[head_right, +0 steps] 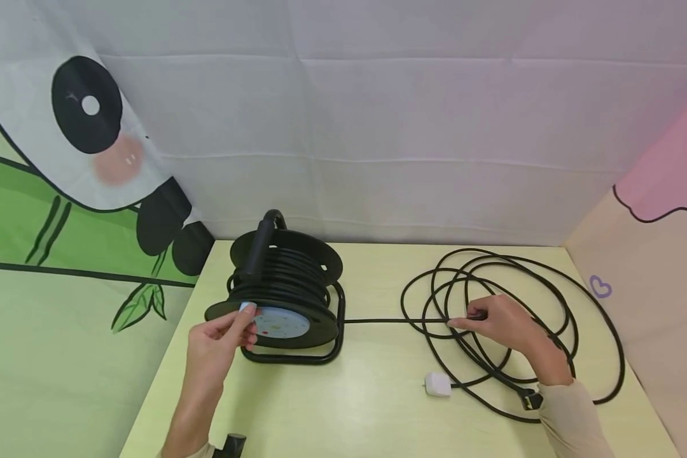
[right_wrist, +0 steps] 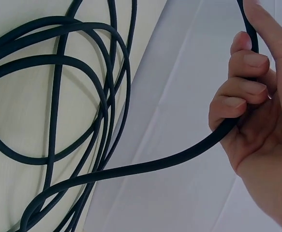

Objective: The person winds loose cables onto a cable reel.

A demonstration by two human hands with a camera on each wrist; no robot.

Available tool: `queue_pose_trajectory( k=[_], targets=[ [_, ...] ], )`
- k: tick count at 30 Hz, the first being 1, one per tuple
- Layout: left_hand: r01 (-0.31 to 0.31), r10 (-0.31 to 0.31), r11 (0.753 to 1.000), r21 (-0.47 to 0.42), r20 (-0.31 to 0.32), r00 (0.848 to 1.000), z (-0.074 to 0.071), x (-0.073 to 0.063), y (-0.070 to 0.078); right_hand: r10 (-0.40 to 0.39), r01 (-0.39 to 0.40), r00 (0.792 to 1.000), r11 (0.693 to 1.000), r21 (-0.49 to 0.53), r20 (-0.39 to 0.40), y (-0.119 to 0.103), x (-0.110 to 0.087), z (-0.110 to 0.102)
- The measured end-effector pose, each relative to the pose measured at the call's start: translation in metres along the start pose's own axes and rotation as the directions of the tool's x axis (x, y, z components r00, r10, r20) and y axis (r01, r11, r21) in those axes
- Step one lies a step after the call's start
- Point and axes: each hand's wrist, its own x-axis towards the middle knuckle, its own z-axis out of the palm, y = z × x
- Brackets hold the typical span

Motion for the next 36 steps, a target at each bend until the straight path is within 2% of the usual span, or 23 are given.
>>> queue_pose_trajectory(
  k=[5,15,27,36],
  targets=[
    [-0.043,0.043,0.999,0.01,0.026,0.999,0.007,-0.003,-0.002,-0.023,0.023,1.0,1.0,-0.003,-0.005,-0.001,0.0,0.003],
    [-0.09,0.089,0.996,0.014,0.061,0.994,0.021,-0.01,-0.004,-0.042,0.042,0.999,0.999,-0.014,0.007,-0.003,0.004,0.01],
    [-0.094,0.096,0.995,-0.027,0.108,0.989,0.036,-0.01,-0.012,-0.052,0.051,0.998,0.999,0.015,0.03,-0.014,0.008,0.015],
    [-0.072,0.08,0.996,-0.058,0.15,0.985,0.046,-0.011,-0.015,-0.101,0.101,0.995,0.995,0.006,0.026,-0.018,0.011,0.02]
  ],
)
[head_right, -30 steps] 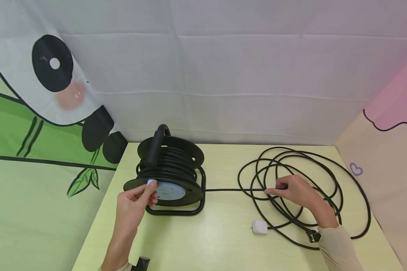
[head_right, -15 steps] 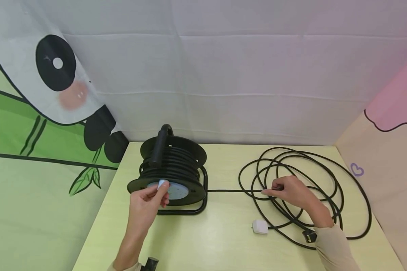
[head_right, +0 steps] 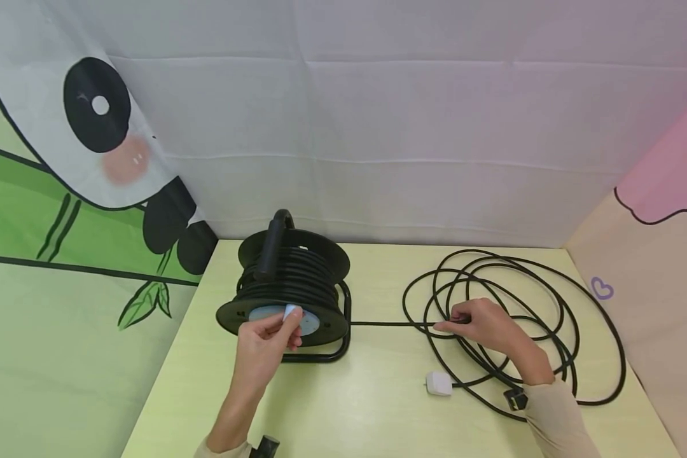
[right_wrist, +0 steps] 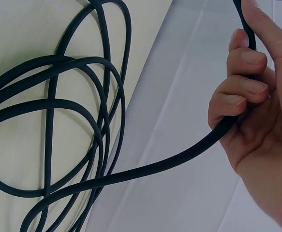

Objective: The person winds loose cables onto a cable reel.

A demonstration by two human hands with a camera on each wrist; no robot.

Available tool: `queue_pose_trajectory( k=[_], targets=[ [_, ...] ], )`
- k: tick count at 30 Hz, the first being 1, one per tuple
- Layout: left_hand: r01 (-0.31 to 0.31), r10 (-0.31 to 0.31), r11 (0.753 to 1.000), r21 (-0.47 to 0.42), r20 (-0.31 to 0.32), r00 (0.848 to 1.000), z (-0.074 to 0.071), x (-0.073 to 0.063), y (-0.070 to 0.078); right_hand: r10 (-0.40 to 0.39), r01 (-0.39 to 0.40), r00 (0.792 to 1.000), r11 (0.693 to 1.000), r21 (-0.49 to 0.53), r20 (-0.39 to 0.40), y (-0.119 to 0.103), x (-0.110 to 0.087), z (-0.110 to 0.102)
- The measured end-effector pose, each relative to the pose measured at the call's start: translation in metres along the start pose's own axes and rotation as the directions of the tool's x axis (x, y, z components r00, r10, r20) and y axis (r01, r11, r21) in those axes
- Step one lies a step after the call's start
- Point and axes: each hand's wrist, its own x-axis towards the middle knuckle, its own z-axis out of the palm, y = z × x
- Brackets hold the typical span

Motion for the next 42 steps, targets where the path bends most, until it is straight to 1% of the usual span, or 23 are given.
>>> queue_pose_trajectory(
  k=[6,10,13,17,19,23,26,30,34,36,39,42],
  targets=[
    [0.037,-0.036,0.999,-0.028,0.032,0.999,0.01,0.0,-0.007,-0.007,0.007,1.0,1.0,0.006,-0.018,0.0,-0.001,0.002],
    [0.044,-0.043,0.999,-0.024,0.042,0.998,0.017,-0.001,-0.013,-0.032,0.032,0.998,0.999,0.001,-0.053,0.0,0.0,0.002],
    [0.043,-0.042,0.999,-0.016,0.051,0.998,0.022,-0.002,-0.018,-0.047,0.045,0.994,0.999,-0.02,-0.094,0.0,0.0,0.0],
    [0.066,-0.066,0.998,-0.004,0.072,0.995,0.028,-0.003,-0.027,-0.011,0.005,0.991,0.999,-0.046,-0.131,0.0,-0.001,-0.004],
    [0.084,-0.084,0.996,0.0,0.078,0.993,0.031,-0.003,-0.031,0.013,-0.018,0.991,0.999,-0.034,-0.133,0.0,-0.002,-0.006],
    [0.107,-0.106,0.994,-0.009,0.092,0.99,0.035,-0.004,-0.039,0.03,-0.031,0.989,0.999,-0.007,-0.143,0.001,-0.005,-0.013],
    [0.111,-0.108,0.994,-0.018,0.108,0.988,0.037,-0.004,-0.046,0.039,-0.042,0.984,0.999,-0.013,-0.175,0.003,-0.009,-0.019],
    [0.119,-0.116,0.993,-0.017,0.126,0.985,0.039,-0.003,-0.055,0.018,-0.031,0.972,0.998,-0.051,-0.232,0.008,-0.013,-0.026],
    [0.14,-0.138,0.99,-0.006,0.133,0.982,0.04,-0.003,-0.064,-0.045,0.01,0.953,0.993,-0.118,-0.3,0.014,-0.018,-0.032],
    [0.153,-0.151,0.988,0.0,0.133,0.98,0.04,-0.003,-0.069,-0.067,0.018,0.946,0.988,-0.154,-0.318,0.016,-0.02,-0.034],
    [0.165,-0.164,0.986,0.005,0.133,0.977,0.041,-0.004,-0.075,-0.064,0.0,0.942,0.982,-0.19,-0.329,0.018,-0.025,-0.038],
    [0.184,-0.183,0.983,0.004,0.133,0.974,0.04,-0.004,-0.083,-0.023,-0.043,0.945,0.98,-0.194,-0.326,0.019,-0.03,-0.041]
  ],
)
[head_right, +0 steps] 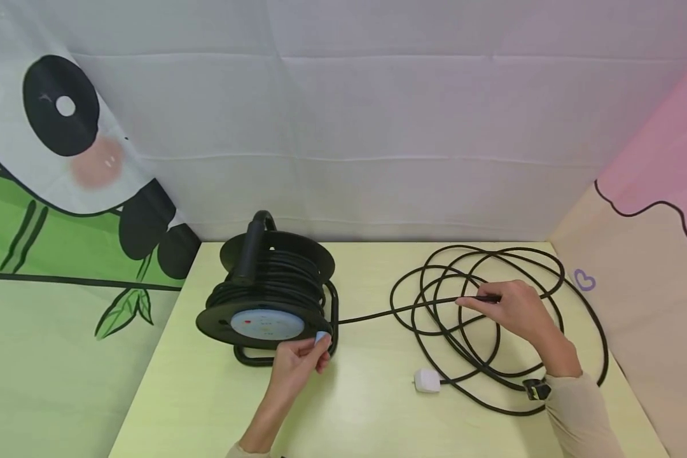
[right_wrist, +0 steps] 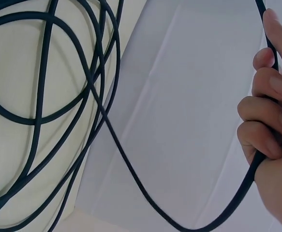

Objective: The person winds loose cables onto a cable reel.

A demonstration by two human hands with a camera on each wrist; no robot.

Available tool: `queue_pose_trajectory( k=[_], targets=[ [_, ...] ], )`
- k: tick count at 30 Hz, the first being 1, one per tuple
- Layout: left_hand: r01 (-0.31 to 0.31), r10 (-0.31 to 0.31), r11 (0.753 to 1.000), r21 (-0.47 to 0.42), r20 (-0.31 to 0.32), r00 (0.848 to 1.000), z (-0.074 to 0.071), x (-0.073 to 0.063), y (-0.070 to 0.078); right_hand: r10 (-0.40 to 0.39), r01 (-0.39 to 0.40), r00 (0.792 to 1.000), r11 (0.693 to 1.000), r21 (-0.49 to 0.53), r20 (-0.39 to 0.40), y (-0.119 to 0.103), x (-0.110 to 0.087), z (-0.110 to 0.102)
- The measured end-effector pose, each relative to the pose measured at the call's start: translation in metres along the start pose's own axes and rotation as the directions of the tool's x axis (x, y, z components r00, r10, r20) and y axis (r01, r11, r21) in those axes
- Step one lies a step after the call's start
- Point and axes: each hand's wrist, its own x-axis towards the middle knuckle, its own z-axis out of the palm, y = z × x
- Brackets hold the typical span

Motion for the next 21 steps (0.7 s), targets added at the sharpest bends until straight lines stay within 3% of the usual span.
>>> queue_pose_trajectory(
  k=[9,16,21],
  targets=[
    [0.043,-0.039,0.997,0.062,-0.064,0.997,-0.016,0.006,-0.036,0.062,-0.061,0.996,0.998,-0.02,0.066,0.005,-0.005,-0.009],
    [0.059,-0.045,0.994,0.09,-0.148,0.988,-0.044,0.007,-0.052,-0.002,0.004,0.999,0.999,-0.048,0.038,0.012,-0.003,-0.013],
    [0.081,-0.049,0.987,0.139,-0.22,0.974,-0.066,0.008,-0.058,0.003,-0.002,1.0,0.999,-0.042,0.029,0.015,-0.004,-0.017]
  ],
)
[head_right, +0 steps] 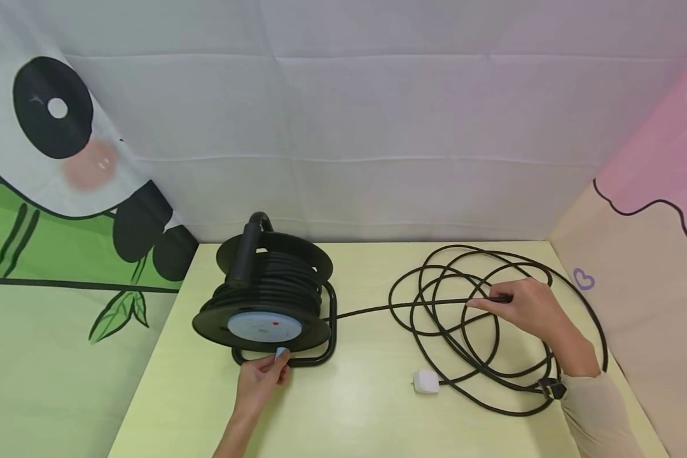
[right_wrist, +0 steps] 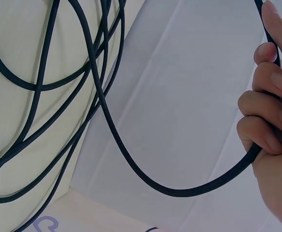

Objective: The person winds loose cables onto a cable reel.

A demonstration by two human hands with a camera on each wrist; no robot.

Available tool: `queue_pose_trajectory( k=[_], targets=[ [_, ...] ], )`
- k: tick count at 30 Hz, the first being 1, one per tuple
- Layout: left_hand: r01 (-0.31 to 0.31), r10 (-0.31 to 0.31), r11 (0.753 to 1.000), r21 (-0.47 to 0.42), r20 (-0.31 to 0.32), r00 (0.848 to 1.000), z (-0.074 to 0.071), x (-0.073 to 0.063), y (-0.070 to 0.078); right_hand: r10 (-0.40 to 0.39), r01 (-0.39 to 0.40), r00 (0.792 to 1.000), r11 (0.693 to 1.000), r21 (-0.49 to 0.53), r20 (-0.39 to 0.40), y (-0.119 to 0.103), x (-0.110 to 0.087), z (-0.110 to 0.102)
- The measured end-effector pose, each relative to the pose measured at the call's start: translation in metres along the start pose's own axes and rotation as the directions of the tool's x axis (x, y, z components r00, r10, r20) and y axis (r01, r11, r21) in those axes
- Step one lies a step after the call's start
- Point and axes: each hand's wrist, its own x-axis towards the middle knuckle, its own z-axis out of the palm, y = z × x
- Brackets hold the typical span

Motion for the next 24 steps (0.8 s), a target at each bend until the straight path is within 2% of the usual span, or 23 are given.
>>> queue_pose_trajectory(
  k=[3,8,12,19,24],
  targets=[
    [0.012,-0.012,1.0,0.0,-0.031,0.999,-0.012,0.003,-0.003,0.016,-0.016,1.0,1.0,0.009,0.006,0.001,0.0,-0.002],
    [0.03,-0.031,0.999,-0.012,-0.092,0.995,-0.028,0.006,-0.003,-0.009,0.009,1.0,1.0,-0.016,-0.008,0.003,0.0,-0.003],
    [0.052,-0.054,0.998,-0.02,-0.115,0.992,-0.038,0.007,0.002,-0.017,0.017,1.0,1.0,-0.02,0.014,0.002,0.0,-0.003],
    [0.071,-0.073,0.997,-0.019,-0.133,0.988,-0.055,0.005,0.011,0.051,-0.05,0.998,0.997,-0.051,0.027,0.002,-0.002,-0.013],
    [0.086,-0.086,0.996,-0.007,-0.165,0.983,-0.07,0.005,0.023,0.076,-0.075,0.996,0.997,-0.021,0.042,0.008,-0.006,-0.021]
  ],
)
